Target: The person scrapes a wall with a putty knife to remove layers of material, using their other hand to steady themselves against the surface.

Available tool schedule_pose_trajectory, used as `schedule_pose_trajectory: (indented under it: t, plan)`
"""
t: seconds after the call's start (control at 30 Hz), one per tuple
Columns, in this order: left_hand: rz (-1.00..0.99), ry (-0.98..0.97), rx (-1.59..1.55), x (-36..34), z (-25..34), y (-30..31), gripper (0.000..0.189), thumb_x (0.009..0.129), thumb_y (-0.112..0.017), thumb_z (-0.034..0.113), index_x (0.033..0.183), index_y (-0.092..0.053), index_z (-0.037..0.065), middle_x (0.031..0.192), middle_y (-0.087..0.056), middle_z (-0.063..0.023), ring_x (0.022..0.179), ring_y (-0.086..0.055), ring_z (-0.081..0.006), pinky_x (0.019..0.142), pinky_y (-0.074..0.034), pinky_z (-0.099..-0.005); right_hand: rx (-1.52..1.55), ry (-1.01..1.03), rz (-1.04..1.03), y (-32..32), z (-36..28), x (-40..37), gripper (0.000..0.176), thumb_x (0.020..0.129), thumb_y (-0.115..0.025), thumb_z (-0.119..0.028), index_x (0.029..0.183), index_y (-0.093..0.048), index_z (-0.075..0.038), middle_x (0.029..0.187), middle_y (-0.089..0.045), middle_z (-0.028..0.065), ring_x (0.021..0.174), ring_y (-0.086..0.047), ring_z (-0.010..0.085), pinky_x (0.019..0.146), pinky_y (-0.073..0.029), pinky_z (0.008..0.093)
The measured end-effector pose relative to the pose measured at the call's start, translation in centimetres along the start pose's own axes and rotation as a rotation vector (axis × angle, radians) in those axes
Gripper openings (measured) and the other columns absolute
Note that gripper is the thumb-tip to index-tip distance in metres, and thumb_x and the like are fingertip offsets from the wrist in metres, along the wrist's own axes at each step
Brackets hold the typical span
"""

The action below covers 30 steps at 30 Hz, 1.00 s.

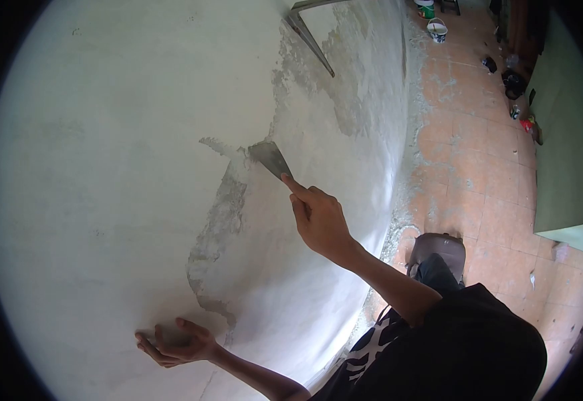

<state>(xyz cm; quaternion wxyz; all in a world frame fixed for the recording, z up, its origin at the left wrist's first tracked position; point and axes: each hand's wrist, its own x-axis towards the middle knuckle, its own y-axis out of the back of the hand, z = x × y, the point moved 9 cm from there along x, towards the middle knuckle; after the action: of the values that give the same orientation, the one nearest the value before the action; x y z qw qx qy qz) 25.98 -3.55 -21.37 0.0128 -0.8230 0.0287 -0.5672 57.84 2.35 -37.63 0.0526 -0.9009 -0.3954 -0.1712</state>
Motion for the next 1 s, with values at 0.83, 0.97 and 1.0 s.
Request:
schedule_pose_trajectory:
  t: [0.83, 0.97, 1.0]
  plan:
    - [-0.034, -0.016, 0.03, -0.1, -0.1, -0.2, 0.041, 0.092, -0.056, 0.049, 0.107, -0.059, 0.011, 0.135, -0.053, -0.01, 0.131, -0.045, -0.0289, 0.098, -0.033, -0.0435, 0.021, -0.012, -0.101, -0.6, -2.3, -0.5, 0.037, 0.094, -0.053, -0.009, 0.131, -0.058, -0.008, 0.065, -0.054, 0.0127, 0.053, -0.055, 0.0246, 0.053, -0.045, 0.039]
    - [-0.021, -0.01, 0.003, 0.0, 0.0, -0.2, 0.041, 0.092, -0.056, 0.049, 0.107, -0.059, 0.011, 0.135, -0.053, -0.0102, 0.131, -0.046, -0.0288, 0.099, -0.033, -0.0436, 0.025, -0.004, -0.009, 0.2, -2.3, 1.5, 0.037, 0.094, -0.054, -0.006, 0.131, -0.059, -0.008, 0.059, -0.047, 0.0094, 0.052, -0.048, 0.0185, 0.054, -0.041, 0.0331]
    - [-0.019, -0.008, 0.002, -0.1, -0.1, -0.1, 0.041, 0.092, -0.056, 0.049, 0.107, -0.059, 0.012, 0.135, -0.053, -0.0103, 0.131, -0.045, -0.0286, 0.099, -0.032, -0.0437, 0.023, 0.006, -0.029, -0.1, -2.3, 1.2, 0.037, 0.094, -0.054, -0.007, 0.131, -0.059, -0.008, 0.059, -0.048, 0.0092, 0.052, -0.049, 0.0186, 0.054, -0.042, 0.0334]
